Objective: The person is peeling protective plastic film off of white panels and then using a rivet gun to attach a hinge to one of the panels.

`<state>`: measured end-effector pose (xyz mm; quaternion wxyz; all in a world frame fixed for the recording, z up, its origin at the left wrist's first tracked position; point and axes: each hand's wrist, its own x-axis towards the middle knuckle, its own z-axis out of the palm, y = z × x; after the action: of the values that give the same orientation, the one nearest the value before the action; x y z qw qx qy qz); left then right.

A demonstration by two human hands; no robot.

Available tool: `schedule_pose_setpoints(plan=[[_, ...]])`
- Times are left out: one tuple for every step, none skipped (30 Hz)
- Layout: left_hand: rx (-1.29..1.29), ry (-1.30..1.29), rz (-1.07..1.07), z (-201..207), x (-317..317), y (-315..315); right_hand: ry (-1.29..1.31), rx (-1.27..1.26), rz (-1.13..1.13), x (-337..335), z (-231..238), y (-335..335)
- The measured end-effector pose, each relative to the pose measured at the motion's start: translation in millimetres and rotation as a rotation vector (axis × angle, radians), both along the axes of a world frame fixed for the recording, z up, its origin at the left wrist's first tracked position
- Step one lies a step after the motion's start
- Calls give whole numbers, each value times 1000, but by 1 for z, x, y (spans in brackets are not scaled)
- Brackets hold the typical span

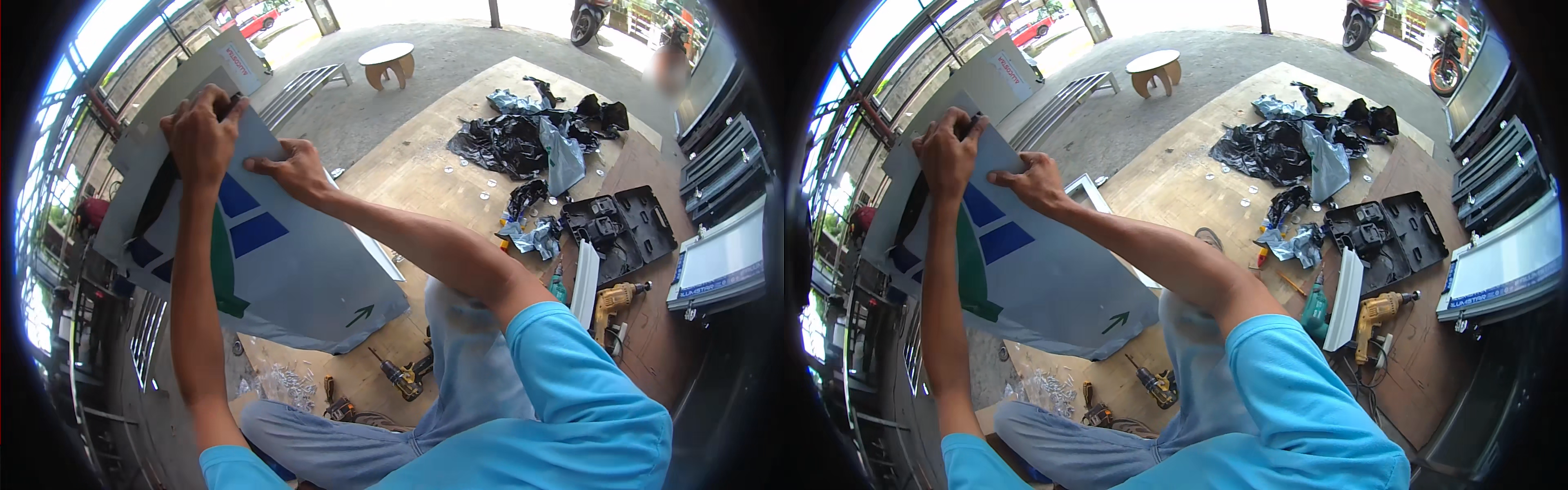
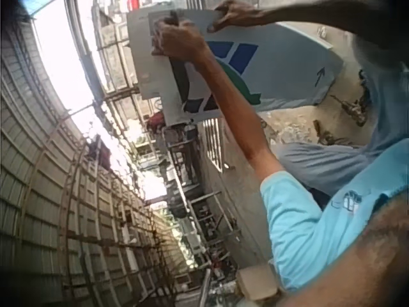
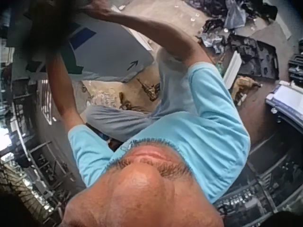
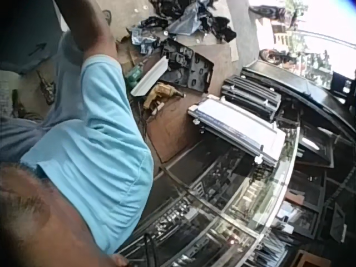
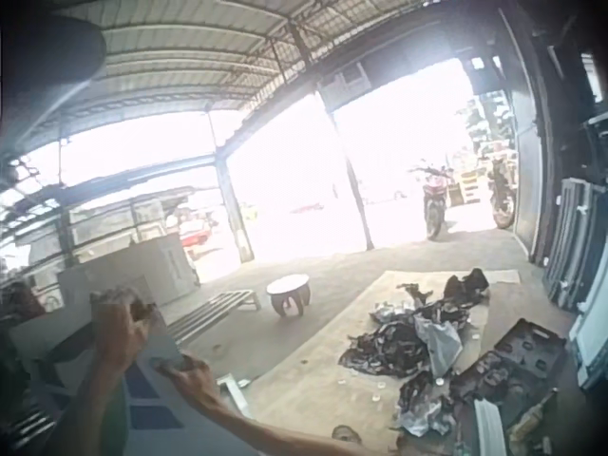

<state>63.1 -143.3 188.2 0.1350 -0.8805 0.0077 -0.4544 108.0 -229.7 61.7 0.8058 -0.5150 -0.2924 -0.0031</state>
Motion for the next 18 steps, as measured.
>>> schedule_pose_setpoints(plan=[[57, 24, 9, -12, -2, -1, 62, -13, 67, -4, 1, -9], [65, -28, -53, -20, -1, -3, 80, -21, 61, -2, 0, -17], [76, -79, -126, -23, 1, -4, 22, -48, -3, 3, -7, -16], [46, -253, -309, -21, 4, -12, -38, -22, -5, 2, -10, -16], [13, -414, -487, -19, 3, -12, -16, -19, 23, -1, -8, -14], [22, -414, -458, -16, -1, -9, -36, -49, 28, 1, -8, -14], [109, -192, -421, -15, -5, -7, -54, -85, 30, 4, -8, -14], [185, 35, -383, -14, -8, -5, -50, -92, 55, 6, -9, -14], [171, 43, -364, -13, -7, 0, -49, -167, 121, 7, -11, -16], [265, 0, -331, -11, -6, 10, -43, -239, 190, 7, -17, -15], [357, -39, -296, -10, -6, 22, -28, -250, 216, 11, -31, -13], [379, -38, -336, -4, -4, 29, -180, -473, 295, 23, -57, -15], [345, -13, -338, -3, -6, 24, -327, -700, 378, 30, -89, -24], [269, 34, -392, 2, -16, 22, -242, -902, 395, 27, -117, -31], [192, 76, -443, 9, -24, 23, -162, -1104, 413, 22, -139, -35], [157, 92, -429, 15, -29, 29, -128, -1126, 464, 20, -146, -40], [218, 69, -416, 26, -36, 38, -104, -1139, 521, 21, -141, -40], [276, 47, -400, 34, -42, 52, -152, -1127, 439, 22, -134, -36]])
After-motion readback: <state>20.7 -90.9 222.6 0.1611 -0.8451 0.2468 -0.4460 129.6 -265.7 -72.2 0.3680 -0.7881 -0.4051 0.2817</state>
